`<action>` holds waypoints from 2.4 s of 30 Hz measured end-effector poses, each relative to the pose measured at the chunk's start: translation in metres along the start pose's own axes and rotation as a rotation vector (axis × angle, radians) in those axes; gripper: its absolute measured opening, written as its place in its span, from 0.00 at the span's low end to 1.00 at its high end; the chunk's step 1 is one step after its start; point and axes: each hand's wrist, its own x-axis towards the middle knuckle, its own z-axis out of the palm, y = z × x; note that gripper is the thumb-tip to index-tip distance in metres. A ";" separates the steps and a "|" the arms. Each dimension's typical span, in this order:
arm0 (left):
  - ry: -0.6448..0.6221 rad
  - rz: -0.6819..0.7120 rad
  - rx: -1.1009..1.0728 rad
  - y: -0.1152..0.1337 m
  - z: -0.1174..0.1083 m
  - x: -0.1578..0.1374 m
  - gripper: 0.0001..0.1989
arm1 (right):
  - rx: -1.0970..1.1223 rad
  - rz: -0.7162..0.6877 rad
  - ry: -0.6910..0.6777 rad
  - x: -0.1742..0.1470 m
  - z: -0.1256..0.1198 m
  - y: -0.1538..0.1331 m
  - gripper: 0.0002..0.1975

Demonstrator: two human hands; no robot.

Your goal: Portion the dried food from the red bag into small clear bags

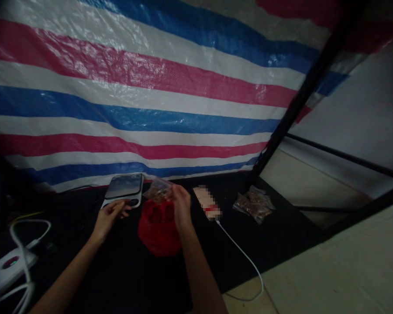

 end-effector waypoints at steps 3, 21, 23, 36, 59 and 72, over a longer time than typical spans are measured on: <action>-0.010 -0.009 0.054 -0.002 0.003 0.000 0.17 | 0.019 -0.101 0.179 0.010 -0.063 -0.059 0.11; -0.189 0.005 0.205 -0.003 0.009 -0.006 0.31 | -1.263 -0.325 0.875 -0.010 -0.272 -0.108 0.26; -0.160 0.035 0.208 -0.004 0.010 -0.006 0.30 | -1.351 -0.403 0.830 -0.012 -0.261 -0.107 0.23; -0.429 0.577 0.743 0.045 0.050 -0.041 0.13 | -1.526 -0.349 -0.788 -0.077 -0.047 -0.010 0.20; -0.640 0.726 1.402 0.064 0.066 -0.055 0.13 | -1.552 -0.547 -0.861 -0.071 0.005 -0.030 0.14; -0.546 0.609 1.576 0.065 0.045 -0.055 0.08 | -2.109 -0.299 -0.763 -0.059 0.007 -0.015 0.15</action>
